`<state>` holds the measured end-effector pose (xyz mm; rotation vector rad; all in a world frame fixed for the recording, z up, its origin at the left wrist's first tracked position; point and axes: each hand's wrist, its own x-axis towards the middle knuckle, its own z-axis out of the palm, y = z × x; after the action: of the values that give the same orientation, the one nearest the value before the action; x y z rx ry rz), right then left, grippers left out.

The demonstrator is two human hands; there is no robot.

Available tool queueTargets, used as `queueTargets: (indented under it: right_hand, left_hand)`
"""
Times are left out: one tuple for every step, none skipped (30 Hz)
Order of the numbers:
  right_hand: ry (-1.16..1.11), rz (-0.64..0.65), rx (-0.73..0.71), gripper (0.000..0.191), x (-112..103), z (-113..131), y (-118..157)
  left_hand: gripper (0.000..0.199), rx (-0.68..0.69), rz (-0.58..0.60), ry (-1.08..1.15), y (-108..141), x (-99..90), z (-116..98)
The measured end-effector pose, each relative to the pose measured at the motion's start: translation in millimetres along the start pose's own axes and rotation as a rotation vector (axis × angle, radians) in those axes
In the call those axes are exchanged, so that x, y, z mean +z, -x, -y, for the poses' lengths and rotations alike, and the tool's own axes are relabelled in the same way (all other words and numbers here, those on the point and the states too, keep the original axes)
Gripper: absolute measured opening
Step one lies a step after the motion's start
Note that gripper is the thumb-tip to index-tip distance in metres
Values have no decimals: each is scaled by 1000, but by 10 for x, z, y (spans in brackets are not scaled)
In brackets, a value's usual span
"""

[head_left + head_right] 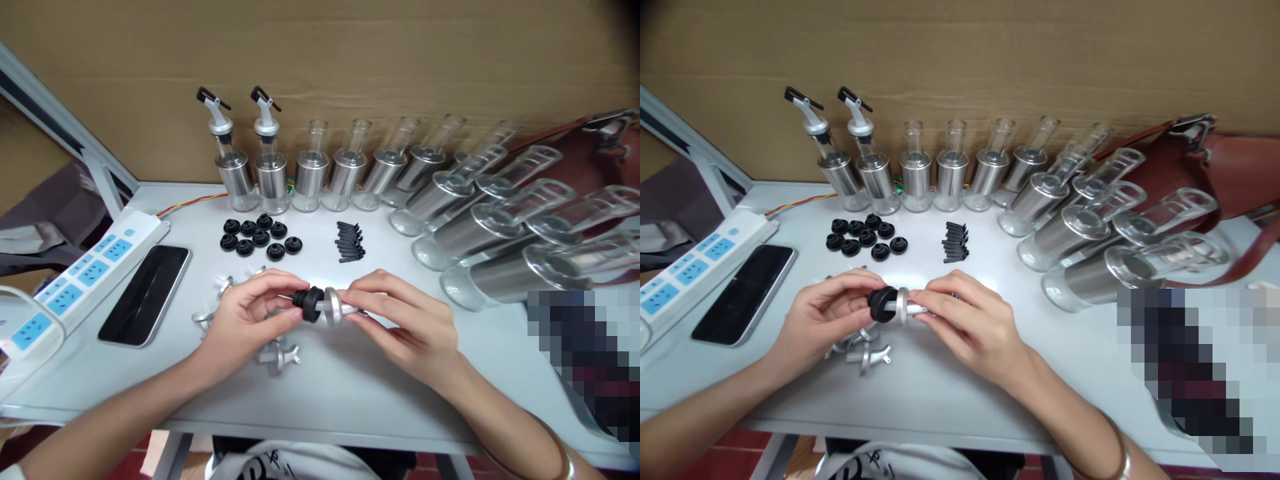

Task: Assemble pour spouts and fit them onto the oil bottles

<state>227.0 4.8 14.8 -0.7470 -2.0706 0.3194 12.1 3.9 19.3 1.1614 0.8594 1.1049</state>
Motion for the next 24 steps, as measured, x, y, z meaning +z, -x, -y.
queueTargets:
  right_hand:
    - [19,-2,-12,18,-1,-7,1]
    - [33,-4,-25,19,1,-13,2]
    - [41,-5,-39,20,4,-18,2]
    - [45,-2,-55,22,10,-21,2]
    - [51,0,-72,23,15,-22,4]
    - [61,0,-89,23,21,-20,7]
    - [78,-1,-105,23,25,-17,13]
    - [102,-1,-121,23,27,-12,22]
    - [126,-2,-137,22,26,-5,32]
    - [150,-1,-152,21,23,3,43]
    - [172,4,-168,20,16,11,53]
    - [193,15,-183,20,8,20,61]
    - [213,29,-206,20,-1,26,66]
    - [229,48,-230,20,-10,31,67]
    - [236,61,-249,20,-16,33,65]
    - [229,65,-258,20,-18,33,60]
    - [207,59,-255,18,-16,30,52]
    - [169,44,-239,17,-7,26,44]
    - [117,28,-207,14,6,22,35]
    - [62,15,-165,12,23,20,28]
    - [11,14,-121,9,41,20,23]
    - [-30,25,-77,7,59,24,19]
    - [-64,41,-33,9,72,30,17]
    - [-94,64,14,11,81,39,16]
  left_hand:
    - [30,-15,-3,12,-6,2,0]
    - [30,-37,-4,27,-10,4,-1]
    - [29,-63,-2,41,-12,7,-2]
    - [28,-92,4,52,-13,9,-5]
    - [27,-123,12,60,-12,10,-7]
    - [25,-154,18,66,-10,9,-11]
    - [24,-183,26,71,-7,7,-14]
    - [23,-210,34,77,-5,4,-16]
    - [22,-234,42,81,-2,-1,-18]
    - [21,-258,51,83,-1,-8,-18]
    - [20,-280,62,80,0,-16,-18]
    - [18,-299,78,71,-1,-24,-17]
    - [16,-315,96,59,-2,-31,-14]
    - [14,-322,116,44,-3,-39,-10]
    - [12,-313,136,28,-3,-46,-5]
    - [11,-280,150,7,-2,-52,1]
    - [11,-214,158,-21,0,-57,8]
    - [13,-119,161,-61,3,-62,16]
    - [14,-3,164,-114,5,-66,24]
    - [16,122,171,-179,7,-70,32]
    - [18,241,180,-251,8,-74,39]
    - [19,342,195,-321,8,-78,46]
    - [19,419,211,-382,6,-83,51]
    - [18,475,226,-433,4,-87,55]
